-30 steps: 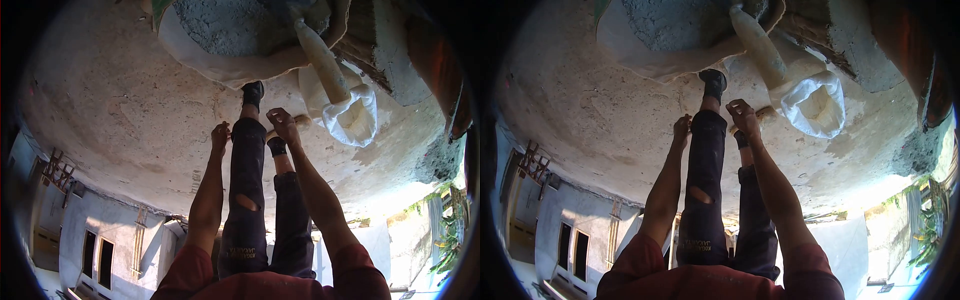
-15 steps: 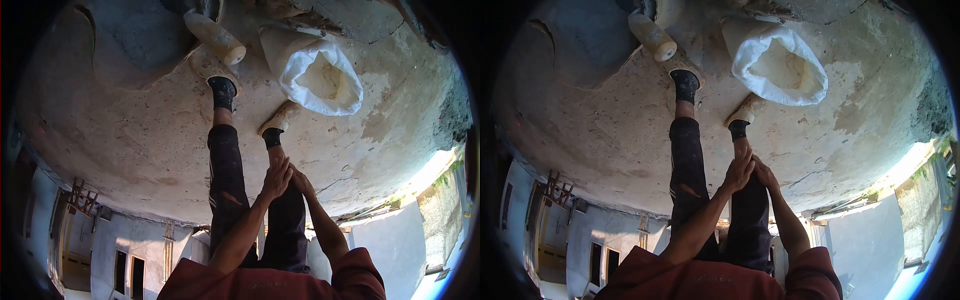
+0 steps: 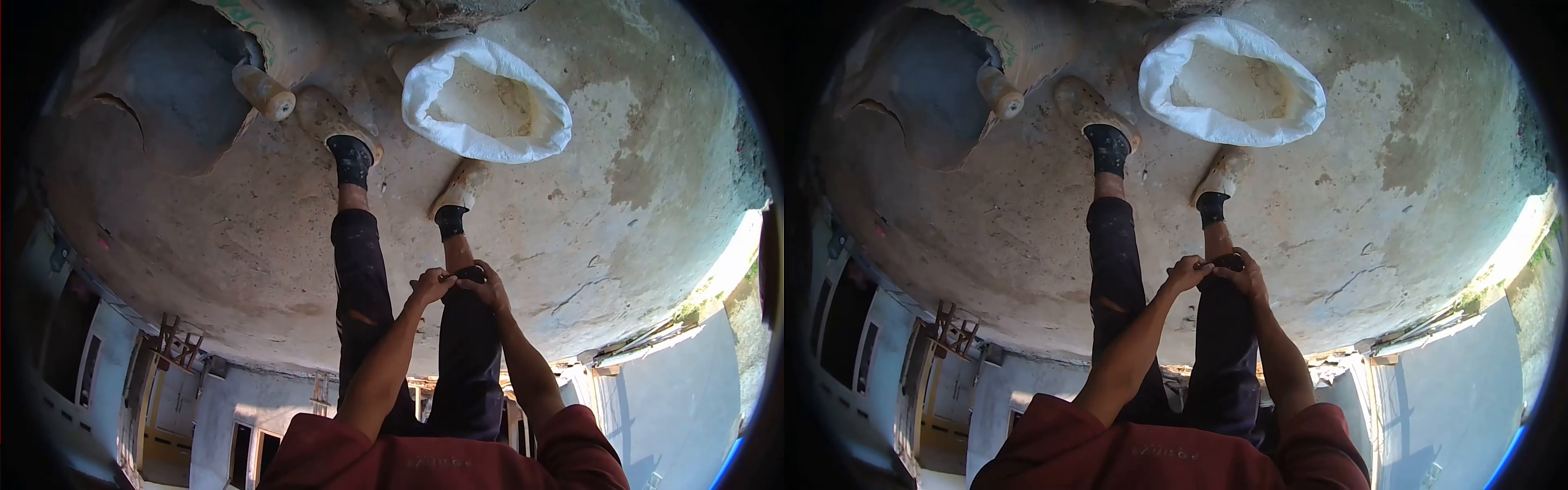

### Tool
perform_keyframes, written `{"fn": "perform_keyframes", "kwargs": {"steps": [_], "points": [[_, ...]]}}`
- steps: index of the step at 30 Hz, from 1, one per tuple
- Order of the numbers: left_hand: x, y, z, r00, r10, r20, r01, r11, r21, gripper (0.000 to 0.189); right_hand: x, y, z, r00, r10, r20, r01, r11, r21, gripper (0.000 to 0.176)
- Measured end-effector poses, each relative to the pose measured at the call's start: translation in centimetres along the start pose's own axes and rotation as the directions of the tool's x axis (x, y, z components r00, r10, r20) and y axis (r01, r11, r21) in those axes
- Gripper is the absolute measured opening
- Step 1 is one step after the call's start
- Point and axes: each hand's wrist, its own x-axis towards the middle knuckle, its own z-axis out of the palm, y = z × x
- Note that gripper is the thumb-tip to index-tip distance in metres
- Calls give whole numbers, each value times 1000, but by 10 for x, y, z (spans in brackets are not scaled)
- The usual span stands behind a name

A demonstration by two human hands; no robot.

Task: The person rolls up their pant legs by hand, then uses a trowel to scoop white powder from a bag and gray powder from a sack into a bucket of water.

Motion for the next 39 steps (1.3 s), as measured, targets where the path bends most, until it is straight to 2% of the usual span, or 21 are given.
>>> {"fn": "perform_keyframes", "kwargs": {"steps": [1,3,5,9,11,13,17,18,19,20,22,24,25,26,27,29,30,32,34,35,39], "points": [[16,-11,1,985,-14,170,23,998,-51,38,6,9,-2,1000,1,-1,-1,1000,9,64],[13,-10,-11,974,46,222,-4,983,-184,34,13,35,-15,986,-85,142,35,946,324,65],[4,-13,-17,952,206,226,-103,912,-398,29,12,43,-26,980,-83,181,5,919,395,61],[15,-35,-8,950,250,186,-182,929,-322,29,17,42,-32,974,46,221,-142,884,445,51],[22,-54,10,989,147,30,-135,960,-247,40,19,45,-28,971,118,207,-200,876,439,49],[4,-16,-10,998,41,41,-35,990,-133,41,17,44,-11,988,-153,27,138,945,296,39],[-15,35,-26,984,-180,-2,180,983,21,40,6,32,-6,983,-175,-45,180,975,133,39],[-7,22,-13,985,-174,-2,174,984,29,40,6,42,-8,996,5,-86,22,948,318,43],[-5,5,3,951,-51,-306,23,995,-95,41,5,53,-8,977,193,-88,-125,859,497,47],[-7,-10,16,808,32,-588,-160,973,-167,43,4,67,-3,976,199,-91,-127,853,506,47],[-22,-4,17,792,100,-603,-159,986,-46,51,9,89,6,951,-99,-294,108,994,14,49],[-31,-4,30,863,70,-501,-54,997,47,56,-15,26,9,979,-64,-193,86,990,110,50],[-27,-20,30,997,67,50,-33,867,-497,61,-29,-6,7,954,-300,10,295,931,-215,49],[-39,-21,47,994,49,-101,-98,824,-559,64,-38,-21,5,858,-436,272,514,723,-462,48],[-40,-29,49,999,-36,8,32,751,-660,68,-42,-21,2,862,-431,268,508,730,-458,48],[-38,-38,49,986,-101,130,164,662,-732,72,-45,-17,-6,702,-652,286,711,622,-329,46],[-37,-40,50,986,-164,7,136,795,-591,67,-32,10,-8,704,-650,285,709,623,-329,46],[-43,-33,45,972,-198,-129,128,899,-419,63,8,93,-11,960,-249,-128,191,917,-350,43],[-61,-2,26,892,-92,-443,-57,948,-313,49,6,100,-25,884,-367,-291,313,925,-217,40],[-71,11,22,881,-80,-467,-129,908,-400,39,-11,72,-26,961,-159,-228,180,981,74,37],[-63,3,24,877,200,-438,-299,939,-170,43,-18,71,4,969,-208,-130,235,941,244,37]]}}
